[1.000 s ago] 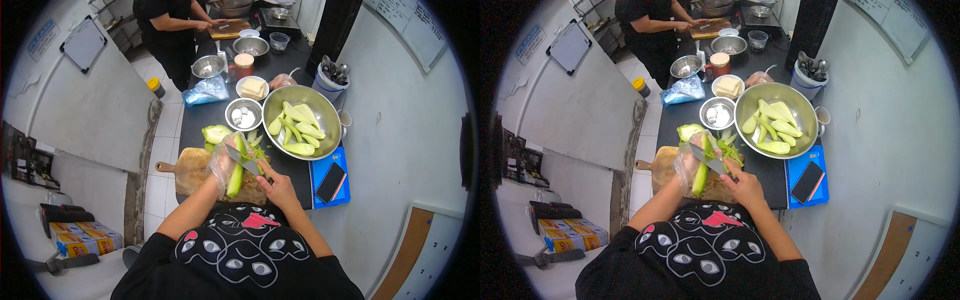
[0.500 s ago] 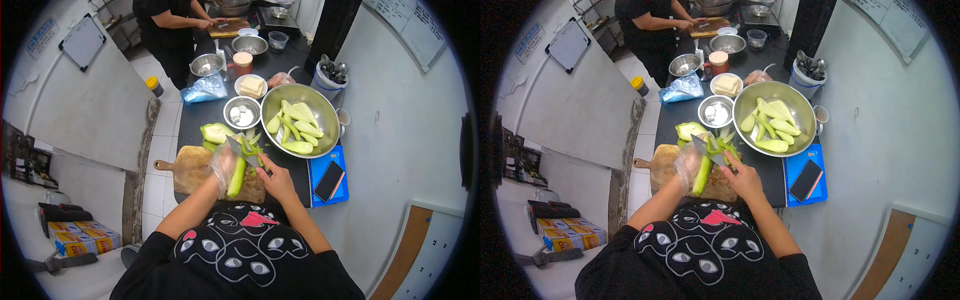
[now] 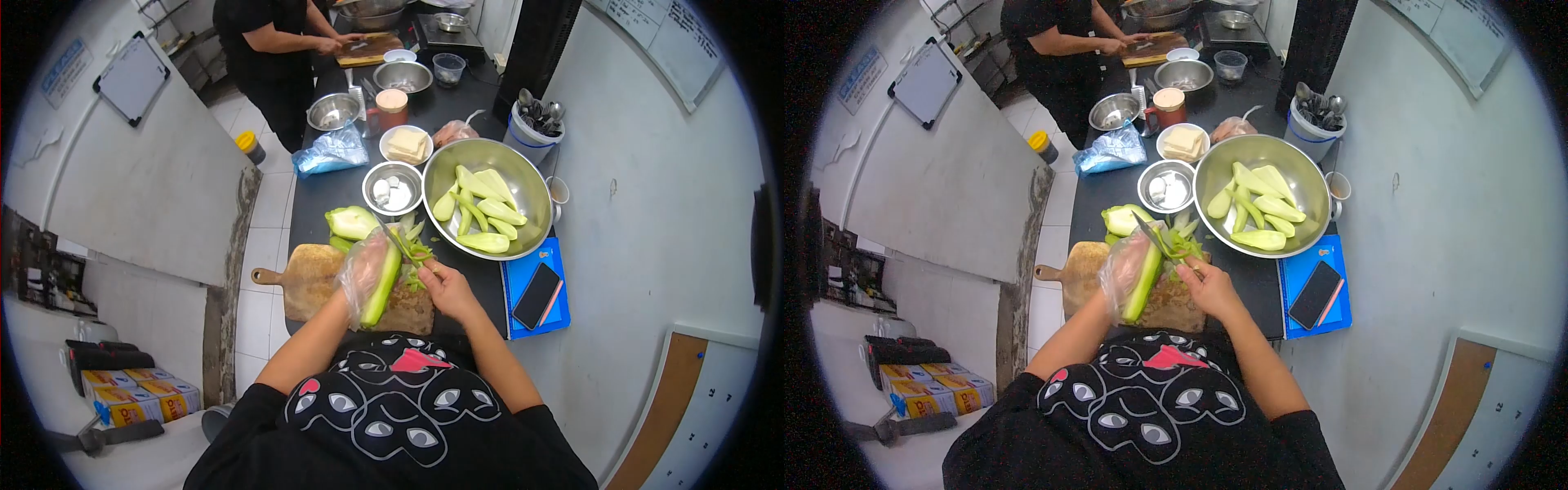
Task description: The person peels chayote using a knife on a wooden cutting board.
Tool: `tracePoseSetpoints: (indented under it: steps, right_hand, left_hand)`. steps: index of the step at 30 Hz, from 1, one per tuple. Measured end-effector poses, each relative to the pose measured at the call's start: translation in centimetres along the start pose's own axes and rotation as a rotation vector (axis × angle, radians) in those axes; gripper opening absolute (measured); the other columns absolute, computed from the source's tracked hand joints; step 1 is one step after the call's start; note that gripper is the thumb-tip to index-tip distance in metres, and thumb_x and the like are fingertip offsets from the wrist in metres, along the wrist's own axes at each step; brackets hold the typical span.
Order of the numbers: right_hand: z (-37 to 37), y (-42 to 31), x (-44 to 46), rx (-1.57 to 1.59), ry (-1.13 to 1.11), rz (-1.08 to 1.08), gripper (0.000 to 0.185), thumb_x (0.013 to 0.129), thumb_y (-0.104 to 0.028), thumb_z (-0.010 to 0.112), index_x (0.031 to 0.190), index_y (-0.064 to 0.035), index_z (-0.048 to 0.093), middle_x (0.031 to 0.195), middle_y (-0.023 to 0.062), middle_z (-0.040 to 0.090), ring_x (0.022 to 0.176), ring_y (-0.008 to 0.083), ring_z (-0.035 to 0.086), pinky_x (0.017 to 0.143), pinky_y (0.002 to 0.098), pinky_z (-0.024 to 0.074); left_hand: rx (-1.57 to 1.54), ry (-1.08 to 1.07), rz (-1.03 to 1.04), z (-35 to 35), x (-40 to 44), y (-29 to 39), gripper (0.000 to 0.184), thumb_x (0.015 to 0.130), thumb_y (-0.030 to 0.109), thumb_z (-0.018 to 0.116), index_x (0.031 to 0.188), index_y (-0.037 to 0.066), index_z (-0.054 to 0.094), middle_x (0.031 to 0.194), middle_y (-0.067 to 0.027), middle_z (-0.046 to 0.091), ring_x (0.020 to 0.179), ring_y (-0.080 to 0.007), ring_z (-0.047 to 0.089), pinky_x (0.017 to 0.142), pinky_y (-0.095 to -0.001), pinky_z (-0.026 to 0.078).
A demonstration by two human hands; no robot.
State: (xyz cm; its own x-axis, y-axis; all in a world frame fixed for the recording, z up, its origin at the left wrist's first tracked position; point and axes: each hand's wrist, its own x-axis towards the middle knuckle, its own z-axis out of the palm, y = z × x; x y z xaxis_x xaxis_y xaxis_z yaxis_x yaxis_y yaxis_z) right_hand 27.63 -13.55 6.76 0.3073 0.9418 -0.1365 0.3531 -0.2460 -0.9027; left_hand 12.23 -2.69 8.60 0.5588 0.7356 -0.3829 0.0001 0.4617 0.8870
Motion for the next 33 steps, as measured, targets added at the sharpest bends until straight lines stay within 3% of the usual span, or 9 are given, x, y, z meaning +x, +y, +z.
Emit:
tracePoseSetpoints:
  steps: [7,10,15,19,22,25,28,31,33]
  right_hand:
    - [-0.7,-1.7,0.0,0.076,-0.109,0.212,0.039,0.088,-0.040,0.057,0.119,-0.0159,0.060,0.081,0.0126,0.066,0.073,0.0152,0.059,0.071,0.0286,0.0470]
    - [-0.6,-1.4,0.0,0.144,-0.083,0.155,0.039,0.090,-0.041,0.055,0.115,-0.0135,0.062,0.073,0.0091,0.064,0.059,0.0144,0.056,0.059,0.0285,0.0466]
    - [-1.2,-0.4,0.1,0.420,-0.309,0.491,0.043,0.093,-0.048,0.044,0.104,-0.0093,0.059,0.054,0.0019,0.047,0.038,0.0104,0.038,0.037,0.0279,0.0328]
    - [-1.0,0.1,-0.4,0.633,-0.344,0.662,0.043,0.093,-0.051,0.040,0.099,-0.0102,0.052,0.050,-0.0004,0.040,0.035,0.0099,0.034,0.034,0.0281,0.0281]
    - [-1.5,0.1,-0.5,0.495,-0.356,0.698,0.043,0.095,-0.048,0.038,0.121,-0.0152,0.046,0.051,-0.0003,0.039,0.035,0.0085,0.034,0.034,0.0256,0.0305]
    - [-1.2,0.6,-1.3,0.204,-0.232,0.473,0.057,0.092,-0.047,0.044,0.135,-0.0098,0.039,0.056,0.0048,0.051,0.039,0.0180,0.047,0.040,0.0320,0.0392]
    - [-0.6,1.1,-1.8,-0.111,-0.130,0.194,0.070,0.089,-0.045,0.050,0.144,-0.0106,0.023,0.063,0.0131,0.059,0.054,0.0282,0.059,0.054,0.0356,0.0475]
    - [-1.2,-2.1,-2.7,-0.190,-0.113,0.128,0.072,0.087,-0.044,0.054,0.142,-0.0088,0.026,0.072,0.0213,0.062,0.069,0.0354,0.064,0.065,0.0374,0.0488]
    - [-0.9,-2.2,-2.6,-0.166,-0.037,0.109,0.068,0.088,-0.039,0.054,0.143,-0.0098,0.026,0.066,0.0152,0.058,0.061,0.0248,0.059,0.061,0.0322,0.0459]
  left_hand:
    - [-0.041,-0.084,0.008,-0.8,0.4,-0.9,0.044,0.095,0.045,0.041,0.120,0.011,0.051,0.084,-0.0065,0.060,0.061,-0.0133,0.055,0.050,-0.0265,0.046]
    - [-0.102,-0.102,-0.021,-0.8,0.6,-1.3,0.044,0.095,0.045,0.040,0.121,0.011,0.051,0.085,-0.0070,0.060,0.060,-0.0141,0.054,0.050,-0.0271,0.046]
    - [-0.186,-0.341,-0.009,-1.5,0.4,-1.3,0.048,0.094,0.048,0.039,0.123,0.010,0.047,0.088,-0.0105,0.061,0.063,-0.0203,0.057,0.053,-0.0316,0.049]
    - [-0.299,-0.432,0.006,-1.7,0.3,-1.4,0.056,0.092,0.057,0.035,0.133,0.019,0.038,0.098,-0.0143,0.060,0.073,-0.0280,0.059,0.064,-0.0368,0.052]
    - [-0.515,-0.220,-0.204,-3.3,1.5,-2.2,0.055,0.089,0.061,0.032,0.137,0.032,0.032,0.105,-0.0142,0.056,0.080,-0.0302,0.059,0.070,-0.0394,0.052]
    - [-0.571,-0.099,-0.218,-4.0,1.9,-1.7,0.050,0.088,0.064,0.033,0.130,0.037,0.037,0.104,-0.0121,0.054,0.083,-0.0297,0.058,0.071,-0.0406,0.052]
    - [-0.621,-0.094,-0.169,-4.0,1.9,-0.3,0.049,0.088,0.062,0.036,0.124,0.029,0.043,0.102,-0.0114,0.053,0.087,-0.0296,0.058,0.073,-0.0405,0.052]
    - [-0.706,-0.225,0.050,-4.7,3.7,0.1,0.041,0.092,0.053,0.038,0.110,0.019,0.052,0.099,-0.0122,0.055,0.085,-0.0277,0.058,0.071,-0.0394,0.052]
    - [-0.933,-0.189,-0.015,-4.9,3.8,1.1,0.036,0.094,0.048,0.038,0.104,0.017,0.053,0.096,-0.0138,0.056,0.082,-0.0272,0.057,0.071,-0.0381,0.051]
